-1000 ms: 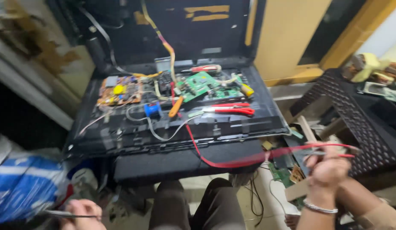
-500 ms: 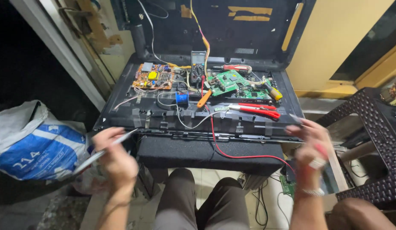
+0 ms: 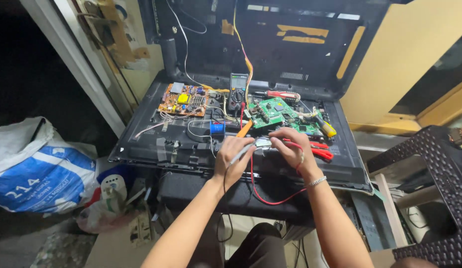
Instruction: The person tests a circuit board inside an opened TV chassis using multimeter probes, then removes a green circuit board from the chassis, works on it, and solders a component onto the board with a soldering iron. The person is seated on a chair while working on the TV placed on a stand.
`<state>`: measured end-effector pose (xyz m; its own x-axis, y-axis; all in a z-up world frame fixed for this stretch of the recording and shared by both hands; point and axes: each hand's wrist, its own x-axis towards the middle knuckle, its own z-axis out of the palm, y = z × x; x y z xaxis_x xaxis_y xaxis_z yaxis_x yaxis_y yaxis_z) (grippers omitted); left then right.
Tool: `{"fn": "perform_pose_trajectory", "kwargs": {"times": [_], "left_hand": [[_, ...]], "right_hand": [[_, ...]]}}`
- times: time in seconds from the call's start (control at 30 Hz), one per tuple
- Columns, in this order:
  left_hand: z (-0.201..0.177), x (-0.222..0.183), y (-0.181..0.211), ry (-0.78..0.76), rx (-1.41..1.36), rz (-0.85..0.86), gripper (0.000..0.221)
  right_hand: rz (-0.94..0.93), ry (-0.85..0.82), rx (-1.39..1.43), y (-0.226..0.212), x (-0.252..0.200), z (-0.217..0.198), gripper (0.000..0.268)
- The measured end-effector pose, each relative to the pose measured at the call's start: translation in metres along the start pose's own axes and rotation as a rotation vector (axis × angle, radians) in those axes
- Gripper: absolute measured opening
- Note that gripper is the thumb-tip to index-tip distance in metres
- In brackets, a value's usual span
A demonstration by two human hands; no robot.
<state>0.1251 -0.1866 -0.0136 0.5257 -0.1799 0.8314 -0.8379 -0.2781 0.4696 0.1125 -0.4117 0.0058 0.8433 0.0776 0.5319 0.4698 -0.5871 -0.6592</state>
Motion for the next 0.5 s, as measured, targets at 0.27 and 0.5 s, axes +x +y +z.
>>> {"fn": "perform_pose_trajectory", "kwargs": {"times": [0.27, 0.5], "left_hand": [[0.007, -0.003, -0.006, -0.030, 0.065, 0.024, 0.018], [0.013, -0.001, -0.007, -0.073, 0.133, 0.013, 0.017]], "right_hand": [[-0.053, 0.110, -0.165, 0.006, -0.008, 0.007, 0.014], [-0.209, 0.090, -0.201, 0.004, -0.007, 0.005, 0.011]]}}
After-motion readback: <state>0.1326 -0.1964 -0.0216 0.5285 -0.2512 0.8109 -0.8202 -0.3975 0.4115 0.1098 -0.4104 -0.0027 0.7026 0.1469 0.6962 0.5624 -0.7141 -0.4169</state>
